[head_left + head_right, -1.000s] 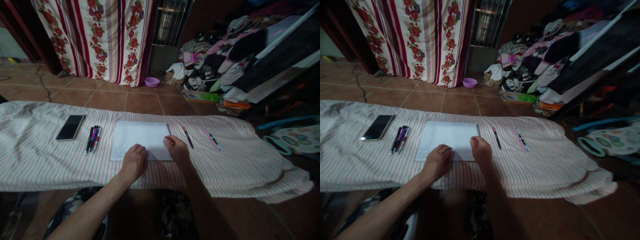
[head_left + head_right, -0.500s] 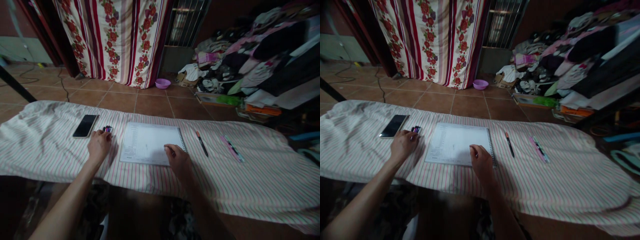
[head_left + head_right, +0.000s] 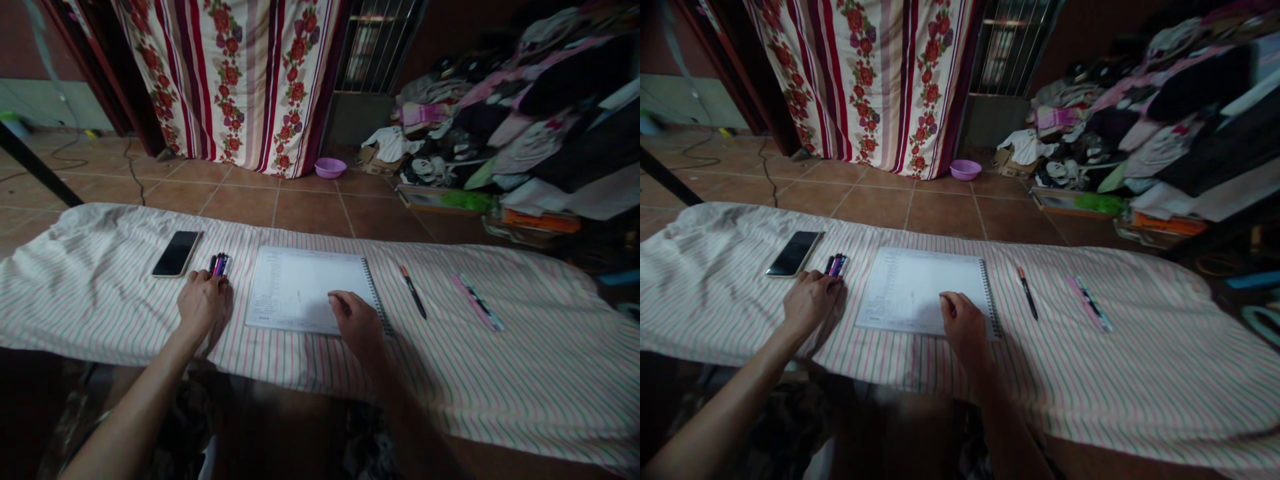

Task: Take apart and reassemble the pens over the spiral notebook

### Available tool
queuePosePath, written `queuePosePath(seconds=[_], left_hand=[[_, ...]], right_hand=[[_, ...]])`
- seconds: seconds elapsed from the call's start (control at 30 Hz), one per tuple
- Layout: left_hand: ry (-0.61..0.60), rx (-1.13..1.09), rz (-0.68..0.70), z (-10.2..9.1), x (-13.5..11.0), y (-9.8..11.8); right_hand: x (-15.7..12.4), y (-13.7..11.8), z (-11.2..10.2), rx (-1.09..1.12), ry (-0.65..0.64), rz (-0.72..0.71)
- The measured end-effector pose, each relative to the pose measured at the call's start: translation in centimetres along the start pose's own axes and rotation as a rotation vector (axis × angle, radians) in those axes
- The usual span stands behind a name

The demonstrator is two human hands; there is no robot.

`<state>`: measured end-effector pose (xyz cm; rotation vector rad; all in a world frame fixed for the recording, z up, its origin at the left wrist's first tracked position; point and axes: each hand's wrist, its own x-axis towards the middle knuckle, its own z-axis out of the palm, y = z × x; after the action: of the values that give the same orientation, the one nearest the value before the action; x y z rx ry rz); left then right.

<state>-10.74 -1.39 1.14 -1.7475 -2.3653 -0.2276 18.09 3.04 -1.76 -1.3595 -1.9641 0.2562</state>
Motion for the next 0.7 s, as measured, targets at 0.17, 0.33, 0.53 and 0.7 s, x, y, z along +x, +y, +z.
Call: queuePosePath(seconds=[0.17,0.33,0.53,0.7], left_hand=[[-0.012,0.034,0.065,-0.1,0.1,0.5],[0.010,0.066,0.146,-0.5,-0.3,1.7],[-0.013,-0.014,0.101,-0.4,-0.7,2.7],[-0.114,0.042,0.127,0.0,0.1,2.1]], right_hand=[[0.3,-0.1,0.2,0.014,-0.001,-0.013],[0.3,-0.4,0.1,0.026,-0.020,0.021],[0.3,-0.8,-0.4,0.032,-0.042,0.052],[0.3,-0.7,-0.9,0.052,-0.027,0.054]])
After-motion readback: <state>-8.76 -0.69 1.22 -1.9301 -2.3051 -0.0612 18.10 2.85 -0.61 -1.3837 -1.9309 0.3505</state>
